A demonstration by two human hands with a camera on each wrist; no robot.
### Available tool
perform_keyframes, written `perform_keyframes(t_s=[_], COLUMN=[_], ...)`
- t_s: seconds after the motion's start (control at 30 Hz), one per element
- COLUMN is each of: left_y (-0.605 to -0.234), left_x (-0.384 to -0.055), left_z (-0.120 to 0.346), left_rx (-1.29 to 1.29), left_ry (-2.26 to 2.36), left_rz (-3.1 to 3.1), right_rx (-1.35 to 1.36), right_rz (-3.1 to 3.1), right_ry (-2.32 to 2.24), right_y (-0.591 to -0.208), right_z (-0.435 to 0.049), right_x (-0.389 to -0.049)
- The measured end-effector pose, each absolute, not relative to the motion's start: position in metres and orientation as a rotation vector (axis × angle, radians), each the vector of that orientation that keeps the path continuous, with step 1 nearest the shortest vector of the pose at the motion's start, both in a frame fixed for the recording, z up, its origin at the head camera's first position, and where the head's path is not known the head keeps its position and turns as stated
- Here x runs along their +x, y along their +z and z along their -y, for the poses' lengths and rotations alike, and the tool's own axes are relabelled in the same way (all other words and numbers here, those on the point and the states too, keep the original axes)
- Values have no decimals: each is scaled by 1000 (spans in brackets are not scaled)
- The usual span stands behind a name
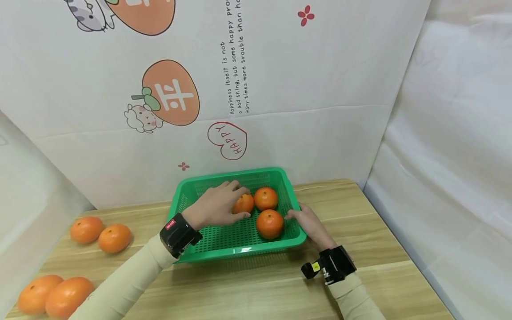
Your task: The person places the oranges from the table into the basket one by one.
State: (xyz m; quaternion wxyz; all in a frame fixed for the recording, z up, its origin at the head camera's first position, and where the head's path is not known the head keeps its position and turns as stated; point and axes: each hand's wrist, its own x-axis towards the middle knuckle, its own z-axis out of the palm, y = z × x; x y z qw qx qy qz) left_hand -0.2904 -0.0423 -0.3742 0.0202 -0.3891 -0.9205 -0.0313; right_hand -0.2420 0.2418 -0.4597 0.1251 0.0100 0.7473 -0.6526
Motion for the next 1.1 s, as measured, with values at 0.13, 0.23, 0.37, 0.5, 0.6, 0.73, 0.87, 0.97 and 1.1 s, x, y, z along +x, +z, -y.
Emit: perform_keyframes(t_s=[0.13, 0.23, 0.37, 0.5, 0.6, 0.73, 0.87, 0.97, 1.1], left_y=[-375, -375, -377, -380, -380, -379, -376, -373, -370], left_x=[-286, -285, -284, -282, -280, -275, -271, -268, -264], left_z=[47, 51, 55, 61, 67, 75, 83, 87, 93], left_rx=[-1202, -1202, -1200, -1188, -1167, -1152, -1146, -1140, -1129], left_ry=[-127, -163, -187, -173, -181, -228, -269, -297, -317], left_rz=[2831, 2823, 2816, 2801, 2796, 2797, 2789, 2784, 2787], right_rx=[30, 37, 43, 41, 38, 28, 24, 25, 22], right_rz=[-2183, -2189, -2186, -2185, -2187, -2184, -2184, -2189, -2192], right_ry=[-1899, -1901, -1905, -1906, -1908, -1911, -1916, -1918, -1913], right_y=[-459, -459, -460, -461, -462, -462, -462, -461, -460], right_z=[-241, -242, -243, -243, -242, -242, -243, -243, -242], right_x=[-241, -241, -242, -241, -241, -241, -241, -241, -241])
